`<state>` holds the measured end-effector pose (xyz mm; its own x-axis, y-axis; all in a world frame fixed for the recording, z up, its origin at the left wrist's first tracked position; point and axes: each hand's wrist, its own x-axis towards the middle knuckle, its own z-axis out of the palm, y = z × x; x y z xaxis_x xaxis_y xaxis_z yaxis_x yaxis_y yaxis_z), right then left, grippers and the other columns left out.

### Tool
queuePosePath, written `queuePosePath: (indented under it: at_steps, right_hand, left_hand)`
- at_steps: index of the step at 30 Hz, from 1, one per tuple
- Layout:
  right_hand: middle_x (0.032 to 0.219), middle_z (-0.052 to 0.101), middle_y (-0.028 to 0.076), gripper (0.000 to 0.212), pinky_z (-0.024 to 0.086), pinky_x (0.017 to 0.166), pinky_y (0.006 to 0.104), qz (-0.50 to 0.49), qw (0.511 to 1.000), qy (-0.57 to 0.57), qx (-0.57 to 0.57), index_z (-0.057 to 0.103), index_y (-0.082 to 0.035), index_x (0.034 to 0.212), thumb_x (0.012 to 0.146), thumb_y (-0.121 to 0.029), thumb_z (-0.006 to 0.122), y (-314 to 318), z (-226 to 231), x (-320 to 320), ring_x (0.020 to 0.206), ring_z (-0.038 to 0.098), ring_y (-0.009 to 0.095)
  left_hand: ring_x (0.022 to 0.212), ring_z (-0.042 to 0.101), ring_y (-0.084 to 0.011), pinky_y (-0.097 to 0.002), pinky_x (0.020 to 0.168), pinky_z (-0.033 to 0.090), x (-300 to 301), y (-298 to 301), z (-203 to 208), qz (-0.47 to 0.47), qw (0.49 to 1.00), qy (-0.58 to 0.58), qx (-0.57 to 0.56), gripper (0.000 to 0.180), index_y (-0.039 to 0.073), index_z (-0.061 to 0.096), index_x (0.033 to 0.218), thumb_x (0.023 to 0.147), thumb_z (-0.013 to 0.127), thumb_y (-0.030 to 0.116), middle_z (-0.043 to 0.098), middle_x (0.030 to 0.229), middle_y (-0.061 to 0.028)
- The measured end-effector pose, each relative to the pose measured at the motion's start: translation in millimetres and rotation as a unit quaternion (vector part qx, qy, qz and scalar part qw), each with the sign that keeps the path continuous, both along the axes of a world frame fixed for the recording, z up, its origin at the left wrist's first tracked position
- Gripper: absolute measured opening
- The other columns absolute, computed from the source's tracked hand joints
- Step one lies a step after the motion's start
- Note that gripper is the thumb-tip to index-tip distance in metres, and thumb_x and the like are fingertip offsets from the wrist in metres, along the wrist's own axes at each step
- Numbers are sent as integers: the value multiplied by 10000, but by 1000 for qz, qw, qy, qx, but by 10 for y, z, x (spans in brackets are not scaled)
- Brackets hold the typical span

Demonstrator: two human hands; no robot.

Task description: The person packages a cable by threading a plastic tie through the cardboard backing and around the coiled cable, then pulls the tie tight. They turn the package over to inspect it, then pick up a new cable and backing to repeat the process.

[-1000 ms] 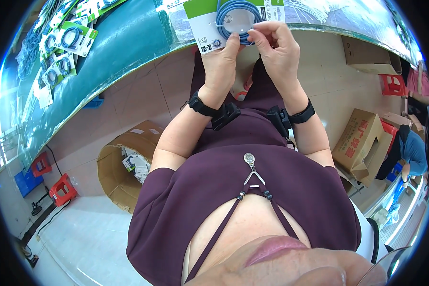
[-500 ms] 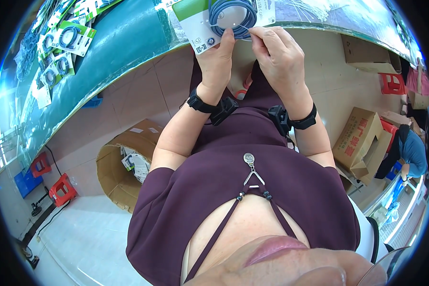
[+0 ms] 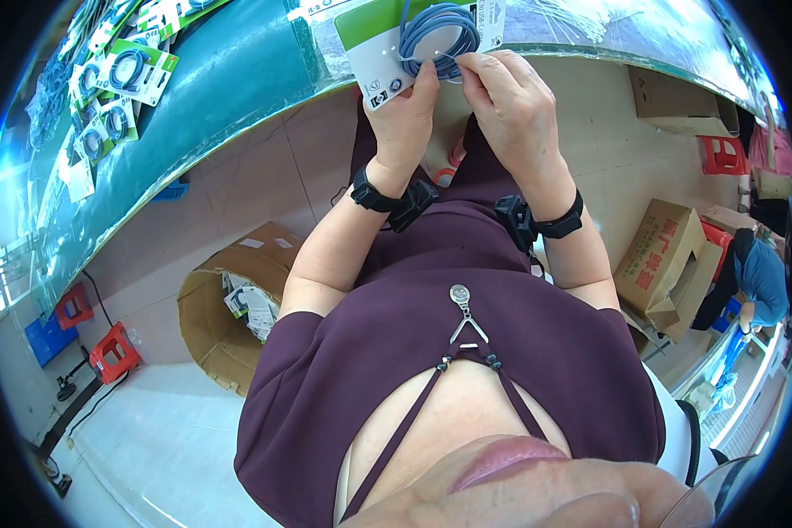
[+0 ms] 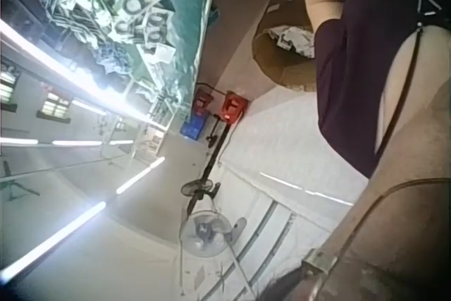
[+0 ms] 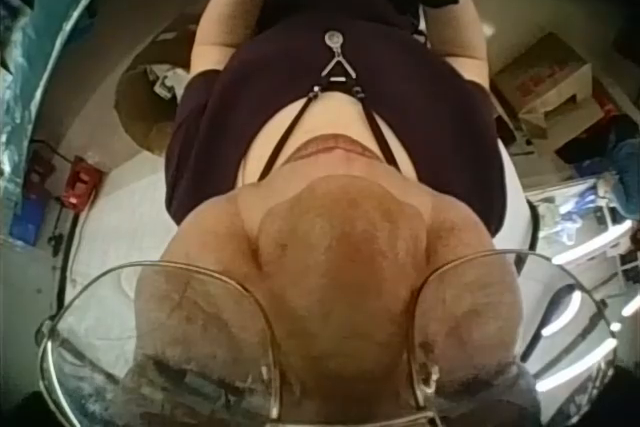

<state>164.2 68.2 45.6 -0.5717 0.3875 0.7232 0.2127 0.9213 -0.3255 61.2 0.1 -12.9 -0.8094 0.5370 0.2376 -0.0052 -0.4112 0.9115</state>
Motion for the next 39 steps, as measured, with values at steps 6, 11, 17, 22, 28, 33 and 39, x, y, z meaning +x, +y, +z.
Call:
queuePosePath:
  at_steps: [6, 11, 17, 22, 28, 33, 39]
  right_hand:
    - [799, 622, 96, 178, 506, 632, 332, 2, 1000, -12, 5, 650, -37, 914, 749, 11, 693, 22, -37, -7, 709, 615, 252]
    - [777, 602, 92, 157, 496, 617, 320, 1, 999, -48, -3, 642, -44, 937, 788, -5, 673, 85, -93, -90, 688, 606, 242]
    - [790, 615, 57, 136, 486, 603, 275, -20, 982, 98, -159, 643, -55, 962, 829, -28, 660, 425, -64, 263, 708, 613, 172]
    - [885, 663, 45, 214, 501, 664, 266, 115, 847, 88, -512, 649, -41, 989, 785, -35, 711, 449, -710, 278, 808, 627, 145]
    - [982, 670, 64, 272, 502, 748, 296, 146, 973, -1, -178, 664, -39, 1025, 761, -39, 729, 447, -886, 147, 886, 632, 176]
    - [1033, 659, 84, 305, 492, 801, 332, 171, 951, -16, -256, 661, -45, 1059, 762, -50, 731, 509, -978, 220, 929, 623, 216]
    - [1071, 645, 109, 382, 470, 853, 375, 146, 928, -3, -343, 620, -44, 1142, 777, -94, 722, 545, -996, 214, 973, 609, 263]
  left_hand:
    - [683, 599, -76, -233, 621, 488, 34, -25, -48, 10, 999, 43, -28, 209, 3, 606, 1004, 825, 687, 74, 661, 806, -28]
    - [750, 604, -76, -232, 660, 488, 50, -2, -130, -28, 998, 28, -53, 192, 8, 604, 1012, 840, 669, 65, 660, 871, -33]
    - [896, 636, -144, -302, 782, 537, 16, -107, 117, -156, 948, -271, 51, 212, 34, 573, 1103, 893, 592, 22, 634, 1030, -55]
    - [909, 646, -173, -344, 806, 558, 54, -202, 307, -217, 930, -291, 57, 235, 47, 555, 1141, 908, 569, 15, 625, 1057, -60]
    - [916, 667, -225, -345, 825, 561, 138, -273, 269, -204, 942, -266, 25, 234, 14, 524, 1166, 934, 536, 44, 641, 1063, -102]
    - [906, 641, -149, -320, 809, 553, 146, -275, 295, -214, 940, -266, 25, 228, 39, 556, 1140, 913, 572, 29, 625, 1052, -55]
    - [929, 641, -163, -339, 810, 559, 192, -270, 328, -224, 940, -256, 19, 246, 36, 542, 1163, 918, 550, 23, 619, 1076, -64]
